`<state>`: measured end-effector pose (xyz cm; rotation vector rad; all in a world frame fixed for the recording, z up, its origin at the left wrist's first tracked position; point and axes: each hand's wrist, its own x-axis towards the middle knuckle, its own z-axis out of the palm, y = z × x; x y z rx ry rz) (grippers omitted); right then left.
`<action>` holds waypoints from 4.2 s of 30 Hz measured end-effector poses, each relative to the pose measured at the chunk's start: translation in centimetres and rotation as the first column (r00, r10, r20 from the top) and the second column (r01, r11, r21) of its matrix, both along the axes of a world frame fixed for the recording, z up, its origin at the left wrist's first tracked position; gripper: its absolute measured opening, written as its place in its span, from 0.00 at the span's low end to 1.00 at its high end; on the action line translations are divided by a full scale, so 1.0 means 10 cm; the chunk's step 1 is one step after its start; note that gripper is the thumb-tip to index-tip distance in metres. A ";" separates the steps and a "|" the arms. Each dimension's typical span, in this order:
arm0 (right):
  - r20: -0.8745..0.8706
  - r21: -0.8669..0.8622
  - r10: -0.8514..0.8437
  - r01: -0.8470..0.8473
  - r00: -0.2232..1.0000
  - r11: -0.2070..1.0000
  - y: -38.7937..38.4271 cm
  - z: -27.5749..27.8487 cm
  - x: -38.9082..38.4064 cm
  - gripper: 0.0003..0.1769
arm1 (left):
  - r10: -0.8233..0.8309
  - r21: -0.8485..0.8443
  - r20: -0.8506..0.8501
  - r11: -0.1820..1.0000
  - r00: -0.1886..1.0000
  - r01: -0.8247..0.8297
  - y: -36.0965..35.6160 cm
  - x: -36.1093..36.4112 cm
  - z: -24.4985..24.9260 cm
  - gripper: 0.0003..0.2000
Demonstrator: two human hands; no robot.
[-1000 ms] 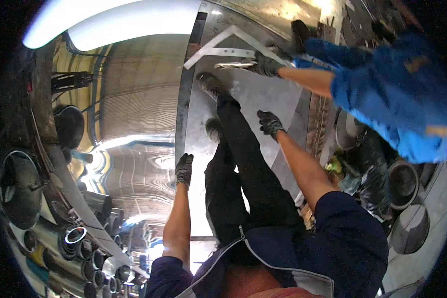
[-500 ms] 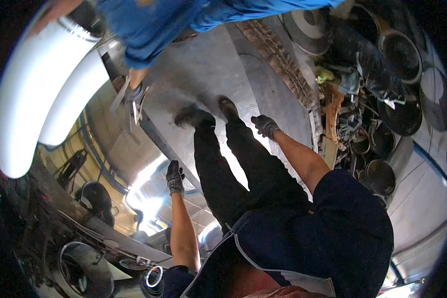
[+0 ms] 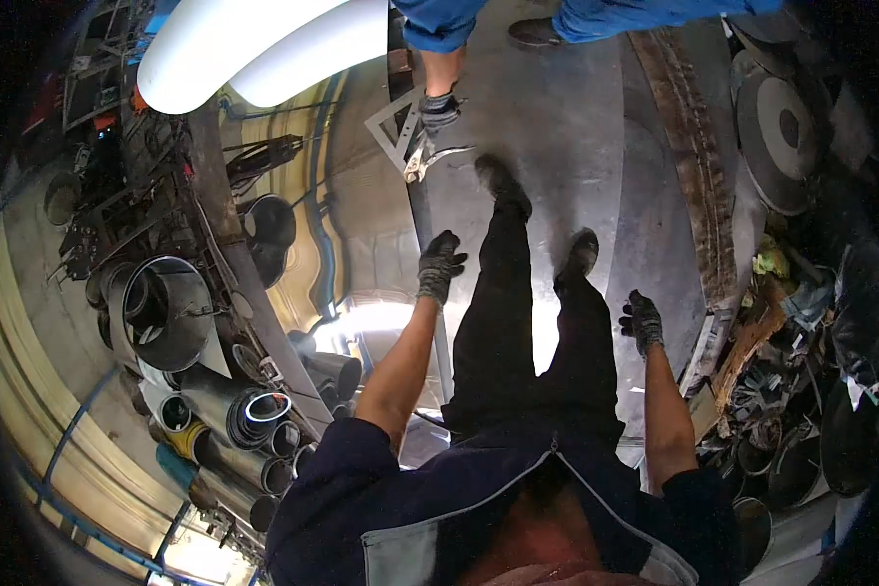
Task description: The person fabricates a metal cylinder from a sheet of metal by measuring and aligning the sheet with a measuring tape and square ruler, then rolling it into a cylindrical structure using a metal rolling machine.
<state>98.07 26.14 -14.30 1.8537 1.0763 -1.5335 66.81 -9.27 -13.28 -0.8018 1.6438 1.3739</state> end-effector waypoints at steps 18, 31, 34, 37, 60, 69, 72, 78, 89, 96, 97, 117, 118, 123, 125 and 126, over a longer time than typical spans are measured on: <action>0.168 -0.031 0.012 -0.007 0.986 0.999 0.53 0.05 2.25 0.29 | -0.719 0.593 0.512 0.692 0.470 0.413 2.87 2.13 0.45 0.22; 0.165 0.262 -0.186 0.139 0.969 0.955 3.57 -3.75 4.65 0.33 | -0.939 0.562 0.106 0.329 0.328 0.759 4.07 5.25 -0.49 0.20; 0.264 0.188 -0.146 0.098 0.953 0.977 3.94 -4.48 5.18 0.46 | -0.792 0.517 0.469 0.605 0.391 0.605 4.26 5.40 -0.49 0.18; 0.187 0.209 0.240 -0.277 0.953 0.938 4.09 -4.88 5.56 0.40 | -0.749 0.562 0.566 0.656 0.344 0.504 4.21 5.46 -0.45 0.18; 0.056 0.394 0.335 -0.329 0.940 0.858 3.33 -0.45 6.76 0.28 | 0.092 0.338 0.229 0.926 0.969 -0.168 6.15 3.47 -2.88 0.24; 0.357 0.591 0.363 -0.509 0.861 0.626 4.48 0.71 6.45 0.28 | 0.134 0.685 0.344 0.641 0.929 -0.346 5.51 4.86 -1.49 0.18; 0.386 0.668 0.383 -0.540 0.840 0.511 4.98 1.03 6.04 0.28 | 0.034 0.710 0.211 0.682 0.977 -0.177 5.30 4.87 -0.68 0.21; 0.395 0.802 0.473 -0.546 0.788 0.240 6.06 2.01 4.81 0.27 | 0.170 0.609 0.412 0.679 0.895 -0.410 4.97 4.71 0.06 0.25; 0.404 0.887 0.631 -0.453 0.663 -0.091 6.06 4.27 2.05 0.27 | 0.141 0.708 0.565 0.423 0.813 -0.565 4.23 3.61 0.50 0.28; 0.454 0.879 0.640 -0.430 0.620 -0.206 4.94 5.47 1.02 0.27 | 0.383 0.780 0.458 0.259 0.803 -0.569 3.70 2.33 1.30 0.21; 0.461 0.877 0.640 -0.426 0.615 -0.223 4.81 5.62 0.88 0.27 | 0.402 0.822 0.404 0.234 0.822 -0.519 3.67 2.23 1.27 0.21; 0.457 0.882 0.804 -0.307 0.380 -0.356 5.89 6.42 -1.59 0.27 | 0.496 0.680 0.656 -0.061 0.569 -0.730 4.14 1.94 1.51 0.21; 0.437 0.890 0.821 -0.311 0.368 -0.334 6.10 6.27 -1.68 0.27 | 0.575 0.561 0.680 -0.008 0.455 -0.828 4.20 2.05 1.55 0.21; 0.311 0.921 0.873 -0.346 0.374 -0.180 6.79 5.29 -2.04 0.27 | 0.648 0.520 0.654 -0.008 0.392 -0.854 4.43 2.10 1.78 0.19; 0.289 0.917 0.870 -0.377 0.399 -0.131 7.01 5.14 -1.96 0.27 | 0.678 0.428 0.614 0.146 0.405 -0.892 4.61 2.14 1.74 0.17; 0.280 0.917 0.866 -0.383 0.414 -0.113 7.08 5.16 -1.85 0.27 | 0.618 0.447 0.648 0.163 0.444 -0.879 4.70 2.23 1.51 0.17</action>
